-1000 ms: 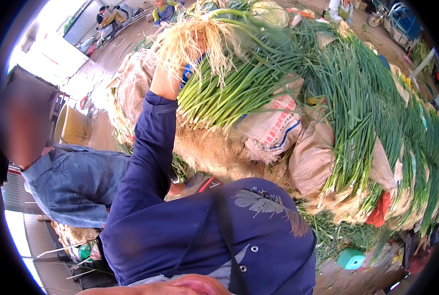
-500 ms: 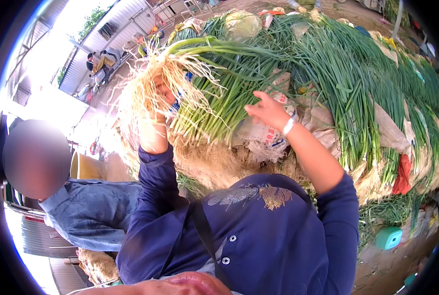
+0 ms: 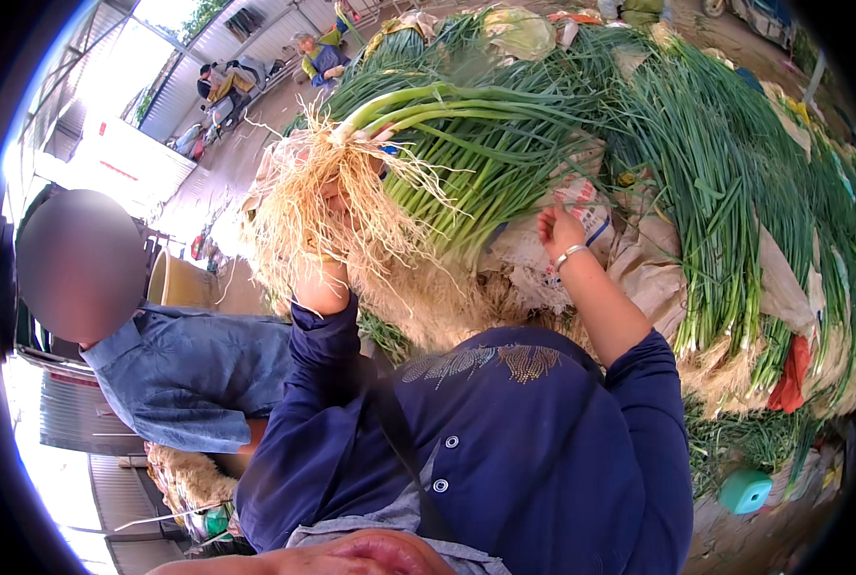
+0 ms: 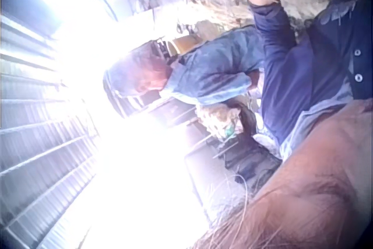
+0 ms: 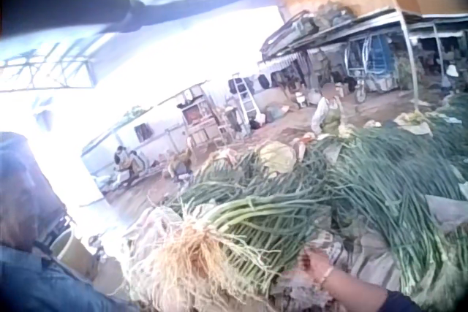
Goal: The person processes green onions by hand, peeling away dry outer layers from the bulbs and placing the cleaned stalks onto a large central pile. The person also handles large pieces of brown paper to cover or organize sections of the onion pile.
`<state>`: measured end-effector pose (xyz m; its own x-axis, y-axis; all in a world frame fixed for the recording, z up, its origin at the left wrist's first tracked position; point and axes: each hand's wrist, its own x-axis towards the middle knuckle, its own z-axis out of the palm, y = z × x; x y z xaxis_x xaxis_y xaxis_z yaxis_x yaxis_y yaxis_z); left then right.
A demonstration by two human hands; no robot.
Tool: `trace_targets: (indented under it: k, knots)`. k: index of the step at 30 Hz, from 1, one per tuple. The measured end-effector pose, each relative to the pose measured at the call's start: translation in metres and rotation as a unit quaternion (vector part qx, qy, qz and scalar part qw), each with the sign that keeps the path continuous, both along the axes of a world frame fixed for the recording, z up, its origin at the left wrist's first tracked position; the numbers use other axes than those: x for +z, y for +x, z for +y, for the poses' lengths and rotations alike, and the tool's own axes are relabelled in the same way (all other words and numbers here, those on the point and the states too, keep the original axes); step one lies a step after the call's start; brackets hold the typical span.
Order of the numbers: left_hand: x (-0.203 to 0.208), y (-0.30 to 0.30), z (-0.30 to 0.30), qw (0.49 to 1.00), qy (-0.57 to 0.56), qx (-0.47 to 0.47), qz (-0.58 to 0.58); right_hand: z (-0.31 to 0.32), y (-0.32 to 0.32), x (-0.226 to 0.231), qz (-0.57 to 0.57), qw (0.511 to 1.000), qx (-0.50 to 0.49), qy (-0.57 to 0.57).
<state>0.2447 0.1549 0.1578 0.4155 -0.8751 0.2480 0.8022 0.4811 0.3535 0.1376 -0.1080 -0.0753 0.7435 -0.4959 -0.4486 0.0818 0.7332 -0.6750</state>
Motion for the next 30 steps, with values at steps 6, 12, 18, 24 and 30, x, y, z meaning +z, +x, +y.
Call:
trace_targets:
  k: [6,12,18,24,30]
  knots:
    - [-0.012,0.004,0.014,0.999,0.031,0.023,0.003,0.06,0.037,0.101,-0.157,0.967,0.139,-0.147]
    - [-0.032,0.033,-0.001,0.997,0.067,0.043,-0.004,0.064,0.032,0.131,-0.21,0.822,0.301,-0.435]
    - [-0.009,0.121,-0.056,0.988,0.09,0.111,-0.057,0.047,-0.142,0.004,0.162,0.867,0.254,-0.398]
    - [0.062,0.229,-0.11,0.918,0.151,0.291,-0.223,0.053,-0.38,-0.118,0.51,0.731,0.288,-0.351]
    - [-0.005,0.318,-0.096,0.736,0.367,0.344,-0.454,0.122,-0.464,-0.137,0.569,0.75,0.248,-0.229]
